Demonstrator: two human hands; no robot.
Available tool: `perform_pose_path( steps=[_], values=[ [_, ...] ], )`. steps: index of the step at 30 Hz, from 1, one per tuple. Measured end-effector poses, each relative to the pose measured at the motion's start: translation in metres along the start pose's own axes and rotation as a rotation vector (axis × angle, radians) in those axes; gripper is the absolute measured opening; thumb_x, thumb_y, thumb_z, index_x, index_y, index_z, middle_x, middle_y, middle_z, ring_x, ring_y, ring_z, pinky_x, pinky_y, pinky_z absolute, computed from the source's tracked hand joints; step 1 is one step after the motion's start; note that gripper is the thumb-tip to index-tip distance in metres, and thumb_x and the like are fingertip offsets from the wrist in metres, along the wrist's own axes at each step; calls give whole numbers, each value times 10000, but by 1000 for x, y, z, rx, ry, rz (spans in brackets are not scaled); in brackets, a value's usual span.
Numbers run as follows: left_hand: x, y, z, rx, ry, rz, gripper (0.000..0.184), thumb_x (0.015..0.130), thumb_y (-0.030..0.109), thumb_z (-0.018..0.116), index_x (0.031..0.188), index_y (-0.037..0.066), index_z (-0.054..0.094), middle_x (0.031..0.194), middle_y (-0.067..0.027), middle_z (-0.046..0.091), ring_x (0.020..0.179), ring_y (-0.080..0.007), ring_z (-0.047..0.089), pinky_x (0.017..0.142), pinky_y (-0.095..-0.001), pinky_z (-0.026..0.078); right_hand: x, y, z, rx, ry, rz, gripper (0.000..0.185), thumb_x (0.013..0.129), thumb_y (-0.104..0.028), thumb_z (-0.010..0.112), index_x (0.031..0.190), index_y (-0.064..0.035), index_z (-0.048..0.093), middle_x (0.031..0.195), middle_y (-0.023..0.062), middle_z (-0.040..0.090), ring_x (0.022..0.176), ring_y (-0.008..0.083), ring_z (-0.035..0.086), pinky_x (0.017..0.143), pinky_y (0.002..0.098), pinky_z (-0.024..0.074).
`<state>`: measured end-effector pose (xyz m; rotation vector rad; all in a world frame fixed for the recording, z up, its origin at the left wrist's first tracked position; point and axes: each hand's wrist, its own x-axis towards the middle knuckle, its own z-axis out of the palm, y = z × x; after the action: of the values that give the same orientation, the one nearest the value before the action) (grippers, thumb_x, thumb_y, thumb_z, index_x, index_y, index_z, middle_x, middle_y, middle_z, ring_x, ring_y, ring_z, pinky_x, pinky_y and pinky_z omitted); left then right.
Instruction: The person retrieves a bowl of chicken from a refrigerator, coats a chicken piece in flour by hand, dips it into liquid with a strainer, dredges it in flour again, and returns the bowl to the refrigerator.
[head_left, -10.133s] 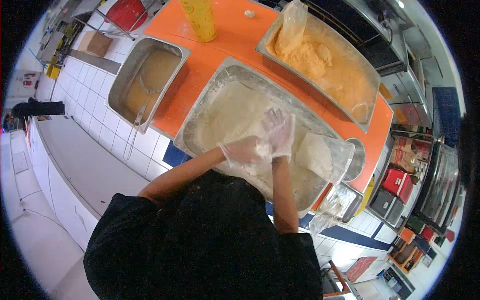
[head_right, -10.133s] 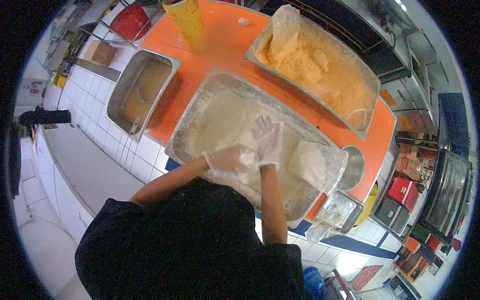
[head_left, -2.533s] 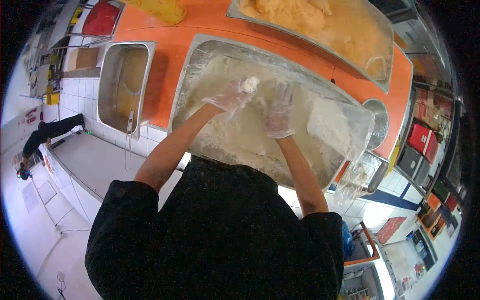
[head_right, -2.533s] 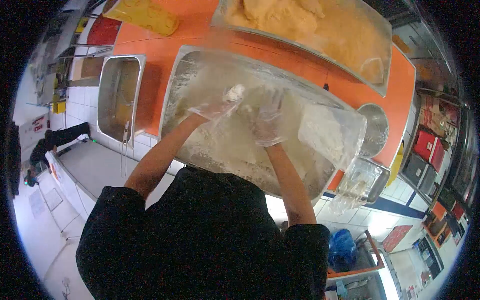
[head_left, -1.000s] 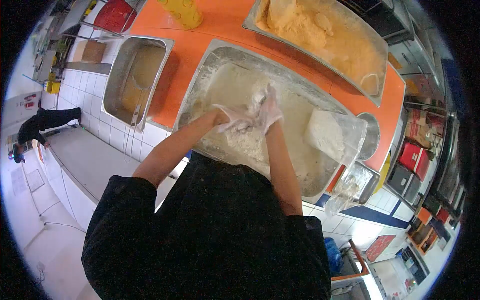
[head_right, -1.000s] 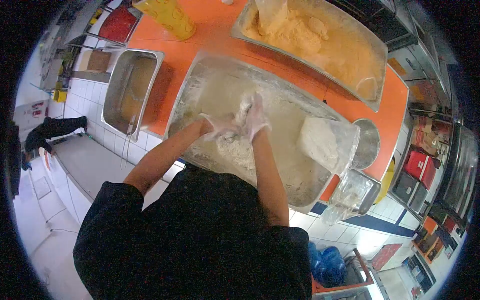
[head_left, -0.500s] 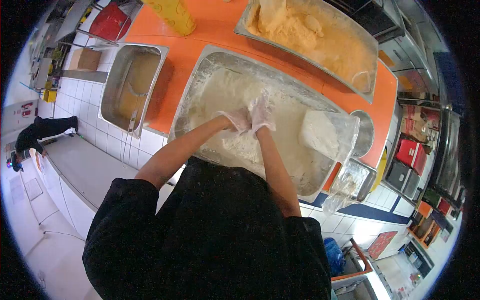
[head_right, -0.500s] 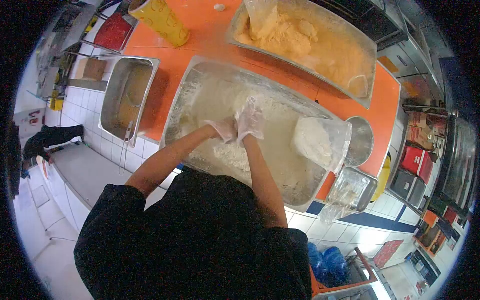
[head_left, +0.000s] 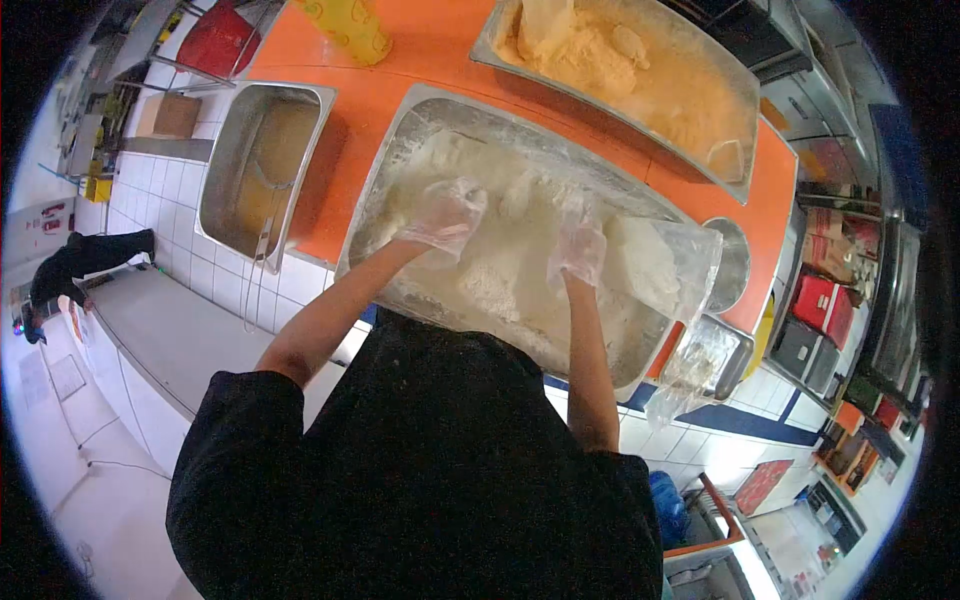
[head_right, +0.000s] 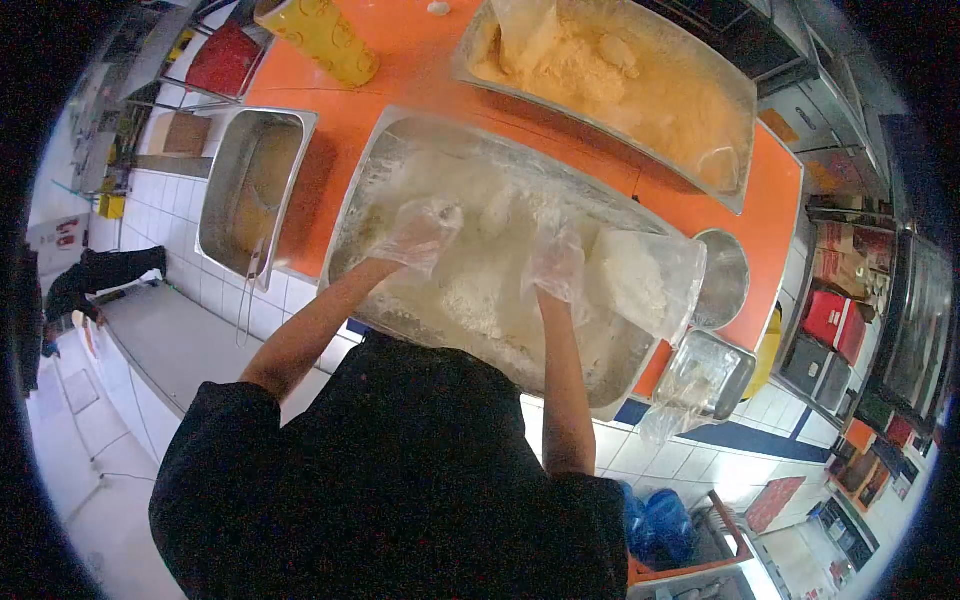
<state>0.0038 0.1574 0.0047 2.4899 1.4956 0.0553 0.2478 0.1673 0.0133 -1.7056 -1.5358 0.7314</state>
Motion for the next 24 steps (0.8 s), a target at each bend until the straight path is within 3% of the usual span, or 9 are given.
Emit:
perform_pose_path(
  steps=[2,5,7,10,14,16,17,19,24],
  values=[
    [-18,-2,8,41,120,-72,217,728,198,548,824,24,633,686,-172,602,639,-310,594,612,-492,448,7,-54,-38,-245,-667,578,559,928,-339,427,1378,-10,387,1398,264,388,1266,381,423,1065,428,340],
    [-31,-2,40,-192,368,106,210,728,178,547,847,24,625,692,-189,602,633,-352,583,580,-483,446,-46,44,37,-548,-700,54,519,907,-318,454,1316,2,442,1336,267,450,1231,397,448,1028,435,365],
    [-16,13,35,-196,-150,112,221,758,181,523,842,1,621,745,-216,620,699,-368,611,647,-483,470,-64,51,52,-345,-493,-92,396,868,-276,532,1140,12,552,1101,249,595,1062,367,565,854,436,461],
    [-3,38,39,-171,-268,51,221,770,179,528,840,-14,611,770,-216,633,729,-340,632,673,-470,481,-50,37,81,47,-652,357,436,897,-256,470,1253,-7,510,1258,255,526,1199,387,482,1012,420,378],
    [8,47,33,-576,-76,-461,198,770,170,547,804,-19,598,774,-221,631,714,-297,641,638,-435,484,-29,-2,41,-279,-656,201,380,868,-218,511,1192,-29,574,1189,229,582,1154,370,526,978,407,413],
    [22,46,-6,-1316,204,-590,193,737,163,571,801,-15,614,794,-232,634,693,-279,641,615,-393,488,-27,3,16,322,-314,80,353,897,-199,518,1202,-35,588,1247,172,586,1102,282,584,946,354,440],
    [28,50,-17,-1320,195,-601,193,737,163,571,801,-15,614,794,-232,634,693,-279,641,615,-393,488,-23,11,15,320,-322,92,353,897,-199,518,1202,-35,588,1247,172,586,1102,282,584,946,354,440],
    [54,54,-28,148,262,-237,185,732,163,569,799,3,635,823,-213,638,669,-268,636,634,-363,490,4,22,23,132,-256,208,369,917,-246,483,1215,-54,588,1274,165,571,1119,294,572,963,371,425],
    [77,55,23,-246,55,-124,216,825,138,549,1006,37,609,857,-211,621,736,-347,621,656,-436,503,12,37,46,-183,-230,-14,302,892,-174,486,1149,-68,605,1127,174,631,1015,351,594,892,385,475]
  ],
)
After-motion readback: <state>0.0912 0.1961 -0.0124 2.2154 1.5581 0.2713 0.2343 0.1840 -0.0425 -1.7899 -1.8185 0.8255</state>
